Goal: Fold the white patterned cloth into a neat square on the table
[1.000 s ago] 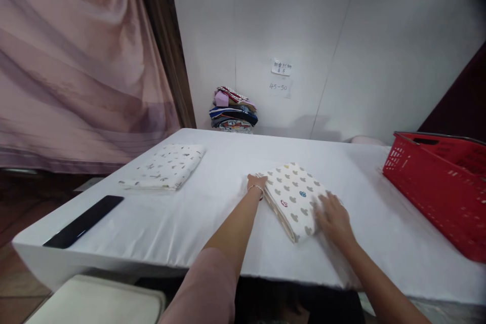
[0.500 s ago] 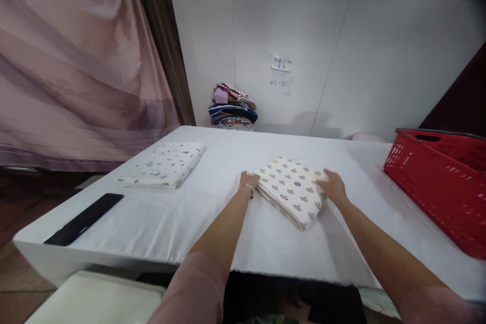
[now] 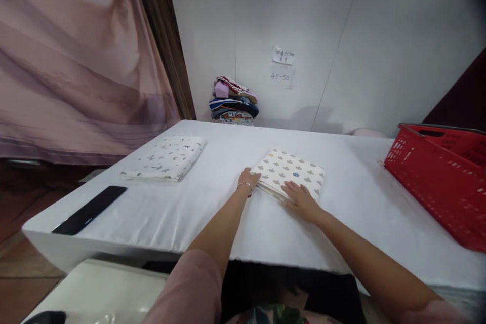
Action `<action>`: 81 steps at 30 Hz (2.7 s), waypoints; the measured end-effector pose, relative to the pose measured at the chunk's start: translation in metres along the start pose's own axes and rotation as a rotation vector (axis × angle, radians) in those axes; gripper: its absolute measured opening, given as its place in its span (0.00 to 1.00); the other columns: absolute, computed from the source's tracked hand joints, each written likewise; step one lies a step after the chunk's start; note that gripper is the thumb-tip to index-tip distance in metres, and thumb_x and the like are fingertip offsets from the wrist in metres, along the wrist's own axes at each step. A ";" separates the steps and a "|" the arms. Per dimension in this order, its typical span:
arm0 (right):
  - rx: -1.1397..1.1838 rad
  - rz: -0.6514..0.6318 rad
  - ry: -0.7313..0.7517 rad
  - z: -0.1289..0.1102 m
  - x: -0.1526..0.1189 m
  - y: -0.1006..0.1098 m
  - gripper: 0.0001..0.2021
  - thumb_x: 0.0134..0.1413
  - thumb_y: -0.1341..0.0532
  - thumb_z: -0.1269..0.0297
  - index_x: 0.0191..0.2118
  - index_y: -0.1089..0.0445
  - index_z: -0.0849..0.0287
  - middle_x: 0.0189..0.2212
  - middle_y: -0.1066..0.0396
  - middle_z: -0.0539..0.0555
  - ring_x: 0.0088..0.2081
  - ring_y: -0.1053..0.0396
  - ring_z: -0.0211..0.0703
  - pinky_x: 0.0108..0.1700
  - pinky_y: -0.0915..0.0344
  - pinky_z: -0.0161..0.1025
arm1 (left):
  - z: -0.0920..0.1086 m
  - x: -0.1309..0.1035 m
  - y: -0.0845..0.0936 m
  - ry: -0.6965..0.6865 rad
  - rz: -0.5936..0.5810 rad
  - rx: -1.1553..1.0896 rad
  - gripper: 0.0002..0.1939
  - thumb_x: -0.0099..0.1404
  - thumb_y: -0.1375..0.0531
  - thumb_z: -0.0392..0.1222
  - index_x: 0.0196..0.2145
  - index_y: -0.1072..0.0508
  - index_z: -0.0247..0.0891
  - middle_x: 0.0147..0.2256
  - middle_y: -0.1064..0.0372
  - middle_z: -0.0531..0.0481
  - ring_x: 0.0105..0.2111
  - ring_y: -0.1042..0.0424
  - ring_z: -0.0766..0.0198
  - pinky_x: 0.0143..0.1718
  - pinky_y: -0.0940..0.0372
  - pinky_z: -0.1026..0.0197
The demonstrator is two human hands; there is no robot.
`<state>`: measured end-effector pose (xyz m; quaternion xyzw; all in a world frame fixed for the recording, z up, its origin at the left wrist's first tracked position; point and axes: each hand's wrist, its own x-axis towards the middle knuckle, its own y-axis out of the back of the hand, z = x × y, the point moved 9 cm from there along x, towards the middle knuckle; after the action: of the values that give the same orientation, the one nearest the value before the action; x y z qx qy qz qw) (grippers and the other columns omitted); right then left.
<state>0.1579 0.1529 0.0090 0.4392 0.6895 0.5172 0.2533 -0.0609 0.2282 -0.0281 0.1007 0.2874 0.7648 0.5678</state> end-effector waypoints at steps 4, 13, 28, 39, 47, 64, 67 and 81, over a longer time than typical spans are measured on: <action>0.030 0.050 0.029 -0.010 -0.007 0.009 0.21 0.58 0.52 0.54 0.55 0.39 0.52 0.57 0.43 0.54 0.59 0.49 0.48 0.58 0.53 0.50 | 0.009 -0.011 0.008 -0.086 0.007 0.081 0.32 0.53 0.40 0.53 0.53 0.39 0.36 0.51 0.38 0.41 0.49 0.37 0.54 0.47 0.42 0.59; 0.017 0.232 0.019 -0.024 0.004 0.024 0.12 0.55 0.47 0.64 0.40 0.28 0.53 0.39 0.30 0.54 0.42 0.36 0.46 0.44 0.41 0.41 | 0.059 -0.059 0.013 -0.803 0.024 0.428 0.12 0.61 0.44 0.42 0.43 0.28 0.46 0.48 0.35 0.50 0.50 0.42 0.58 0.51 0.47 0.55; -0.001 0.290 0.057 -0.036 0.002 0.027 0.14 0.60 0.52 0.63 0.38 0.29 0.55 0.34 0.33 0.53 0.38 0.38 0.41 0.38 0.41 0.36 | 0.070 -0.074 -0.007 -1.063 -0.144 0.677 0.14 0.63 0.50 0.33 0.40 0.28 0.43 0.40 0.33 0.47 0.45 0.39 0.60 0.45 0.44 0.57; -0.185 0.229 0.087 -0.045 0.004 0.018 0.11 0.56 0.49 0.66 0.39 0.30 0.54 0.34 0.34 0.54 0.37 0.39 0.44 0.36 0.43 0.37 | 0.056 -0.074 -0.005 -1.024 -0.195 0.598 0.17 0.62 0.51 0.31 0.45 0.31 0.43 0.46 0.36 0.48 0.49 0.41 0.61 0.47 0.40 0.59; -0.198 0.241 0.081 -0.044 0.006 0.018 0.14 0.60 0.53 0.65 0.39 0.29 0.53 0.33 0.33 0.54 0.37 0.38 0.44 0.33 0.43 0.37 | 0.059 -0.066 -0.006 -0.960 -0.238 0.580 0.12 0.63 0.49 0.36 0.41 0.28 0.46 0.44 0.34 0.49 0.48 0.40 0.61 0.46 0.40 0.60; -0.403 0.218 0.126 -0.051 0.010 0.011 0.15 0.60 0.54 0.68 0.38 0.30 0.56 0.33 0.33 0.56 0.35 0.39 0.45 0.33 0.48 0.38 | 0.055 -0.067 -0.013 -1.065 -0.116 0.700 0.13 0.64 0.50 0.34 0.36 0.27 0.42 0.39 0.34 0.47 0.43 0.38 0.61 0.39 0.40 0.60; -0.399 0.210 0.117 -0.050 0.010 0.011 0.15 0.60 0.54 0.67 0.43 0.32 0.56 0.34 0.33 0.56 0.35 0.39 0.46 0.34 0.47 0.38 | 0.058 -0.069 -0.015 -1.081 -0.104 0.770 0.13 0.64 0.51 0.33 0.37 0.28 0.41 0.39 0.34 0.46 0.43 0.39 0.60 0.38 0.40 0.60; -0.268 0.186 0.177 -0.053 0.012 0.000 0.17 0.58 0.52 0.70 0.50 0.35 0.54 0.49 0.35 0.56 0.47 0.39 0.48 0.47 0.46 0.44 | 0.071 -0.108 -0.025 -1.299 -0.063 0.715 0.11 0.64 0.50 0.34 0.40 0.30 0.37 0.40 0.33 0.45 0.44 0.37 0.60 0.45 0.43 0.55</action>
<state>0.1093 0.1377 0.0280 0.4160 0.5907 0.6622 0.1989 0.0295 0.1559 0.0340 0.7031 0.1280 0.3944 0.5776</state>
